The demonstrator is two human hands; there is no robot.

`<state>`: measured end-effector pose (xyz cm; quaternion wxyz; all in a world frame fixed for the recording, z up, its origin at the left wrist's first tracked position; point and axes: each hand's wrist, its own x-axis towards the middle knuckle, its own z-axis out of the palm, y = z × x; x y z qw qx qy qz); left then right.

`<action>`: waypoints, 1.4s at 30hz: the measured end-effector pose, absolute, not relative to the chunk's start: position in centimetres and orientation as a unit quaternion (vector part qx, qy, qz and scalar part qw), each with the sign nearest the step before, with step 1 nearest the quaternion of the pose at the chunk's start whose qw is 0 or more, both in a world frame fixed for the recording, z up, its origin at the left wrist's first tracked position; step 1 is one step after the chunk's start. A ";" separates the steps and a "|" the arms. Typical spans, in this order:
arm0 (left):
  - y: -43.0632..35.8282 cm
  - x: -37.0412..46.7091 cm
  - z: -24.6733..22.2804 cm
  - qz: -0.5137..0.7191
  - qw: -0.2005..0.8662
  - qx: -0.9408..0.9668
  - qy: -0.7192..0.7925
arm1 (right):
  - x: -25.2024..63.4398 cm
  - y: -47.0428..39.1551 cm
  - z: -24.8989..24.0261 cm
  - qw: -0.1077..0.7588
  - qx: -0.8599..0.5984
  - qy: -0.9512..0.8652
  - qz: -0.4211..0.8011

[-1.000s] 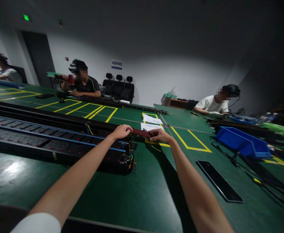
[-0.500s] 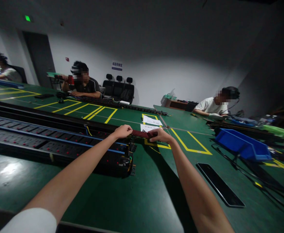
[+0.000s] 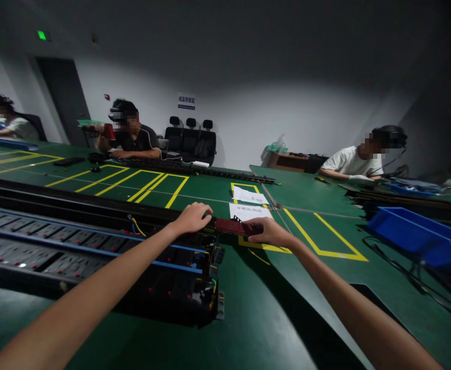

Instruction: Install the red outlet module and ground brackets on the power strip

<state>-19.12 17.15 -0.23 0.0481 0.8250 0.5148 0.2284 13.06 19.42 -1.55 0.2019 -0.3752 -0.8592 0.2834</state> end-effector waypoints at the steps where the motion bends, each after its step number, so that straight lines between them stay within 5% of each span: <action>1: 17.2 -19.2 -0.3 0.218 0.046 0.834 0.505 | 13.1 19.4 -1.7 0.200 -0.376 -0.860 0.280; 11: 16.8 -19.7 -1.1 0.143 0.075 0.878 0.450 | 12.8 18.5 -1.7 0.199 -0.355 -0.892 0.198; 42: 16.3 -19.2 -0.9 0.138 0.054 0.877 0.457 | 12.1 19.8 -0.4 0.106 -0.272 -0.925 0.245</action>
